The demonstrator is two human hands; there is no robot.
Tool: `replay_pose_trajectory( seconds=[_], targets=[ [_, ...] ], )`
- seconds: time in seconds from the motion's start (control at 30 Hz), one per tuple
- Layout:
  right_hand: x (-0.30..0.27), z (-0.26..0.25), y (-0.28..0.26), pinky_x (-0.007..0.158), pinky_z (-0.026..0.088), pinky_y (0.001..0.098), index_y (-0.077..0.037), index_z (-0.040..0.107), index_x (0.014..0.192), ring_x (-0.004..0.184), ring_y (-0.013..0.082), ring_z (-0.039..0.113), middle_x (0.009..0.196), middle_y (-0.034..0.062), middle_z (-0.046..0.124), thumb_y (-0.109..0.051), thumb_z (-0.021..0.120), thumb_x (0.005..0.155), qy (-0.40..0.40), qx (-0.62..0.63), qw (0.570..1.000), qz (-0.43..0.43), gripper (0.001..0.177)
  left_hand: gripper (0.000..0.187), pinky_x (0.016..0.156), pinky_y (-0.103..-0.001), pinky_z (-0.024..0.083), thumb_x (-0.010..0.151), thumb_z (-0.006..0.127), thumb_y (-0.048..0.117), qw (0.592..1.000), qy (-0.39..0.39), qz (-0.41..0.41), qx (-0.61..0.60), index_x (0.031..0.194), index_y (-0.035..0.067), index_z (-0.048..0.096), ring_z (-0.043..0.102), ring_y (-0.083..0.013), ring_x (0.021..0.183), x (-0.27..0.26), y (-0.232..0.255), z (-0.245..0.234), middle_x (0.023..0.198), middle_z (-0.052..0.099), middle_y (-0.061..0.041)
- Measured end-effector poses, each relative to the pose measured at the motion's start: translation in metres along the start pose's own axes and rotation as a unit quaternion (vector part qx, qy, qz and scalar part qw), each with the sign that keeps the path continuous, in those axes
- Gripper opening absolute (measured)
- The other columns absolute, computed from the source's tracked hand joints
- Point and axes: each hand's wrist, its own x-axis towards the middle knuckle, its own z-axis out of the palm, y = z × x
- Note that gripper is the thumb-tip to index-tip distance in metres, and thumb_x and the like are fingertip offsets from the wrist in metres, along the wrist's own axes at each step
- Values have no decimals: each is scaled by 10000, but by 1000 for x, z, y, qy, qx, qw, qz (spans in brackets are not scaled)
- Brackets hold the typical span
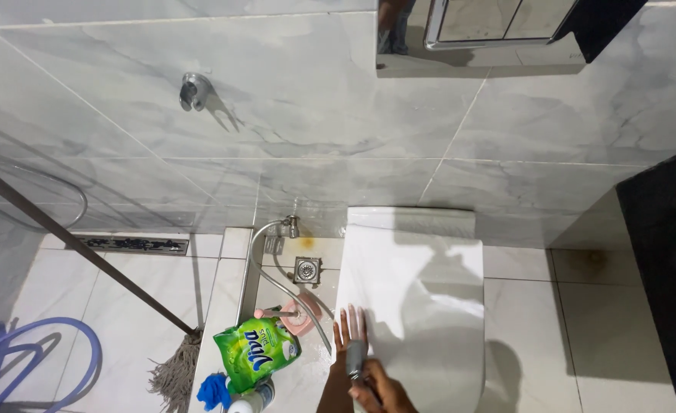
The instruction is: Cleaning the toilet bowl and lid using a bidet spray hose and a sponge.
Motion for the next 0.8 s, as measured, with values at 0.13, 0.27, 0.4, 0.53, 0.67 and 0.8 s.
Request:
replay_pose_trajectory(
  seconds=[0.13, 0.27, 0.4, 0.53, 0.67, 0.8],
  targets=[
    [-2, -32, -56, 872, 543, 412, -81, 499, 1292, 895, 244, 679, 986, 159, 701, -319, 578, 990, 101, 56, 989, 94, 393, 1314, 1263, -571, -97, 859, 734, 566, 807, -480, 78, -336, 1587, 33, -221, -244, -432, 1546, 71, -59, -144, 1676, -256, -259],
    [-5, -39, -132, 867, 470, 469, -87, 502, 1345, 870, 277, 565, 1022, 204, 641, -300, 525, 1067, 125, 29, 979, 160, 350, 1460, 1277, -542, -83, 763, 830, 561, 783, -544, 100, -286, 1624, 3, -210, -223, -436, 1568, 77, -89, -185, 1700, -236, -273],
    [11, -13, -131, 910, 480, 336, -87, 458, 1362, 954, 170, 639, 1010, 96, 696, -331, 550, 1020, 82, 45, 994, 57, 430, 1470, 1231, -575, -84, 715, 855, 586, 866, -380, 96, -310, 1611, 34, -171, -205, -449, 1542, -2, -32, -68, 1673, -204, -277],
    [13, -25, -123, 777, 527, 315, -72, 490, 1299, 803, 151, 678, 876, 73, 723, -345, 544, 1011, 79, 51, 995, 30, 401, 1485, 1170, -621, -86, 650, 889, 622, 931, -142, 87, -325, 1593, 74, -118, -182, -466, 1507, -18, -3, 8, 1635, -161, -285],
    [12, -54, -66, 511, 461, 301, -50, 504, 1215, 576, 127, 548, 716, 51, 595, -364, 540, 1003, 188, 119, 971, 94, 381, 1750, 1242, -591, -119, 516, 951, 672, 811, -469, 87, -338, 1592, -7, -250, -265, -478, 1536, 38, -51, -91, 1671, -269, -305],
    [-2, -54, -44, 423, 347, 293, -22, 531, 1202, 486, 117, 415, 633, 46, 479, -389, 582, 999, 231, 184, 943, 155, 422, 1842, 1213, -625, -132, 423, 973, 724, 828, -416, 82, -366, 1552, -11, -282, -288, -505, 1505, 24, -39, -57, 1644, -278, -317]
  ],
)
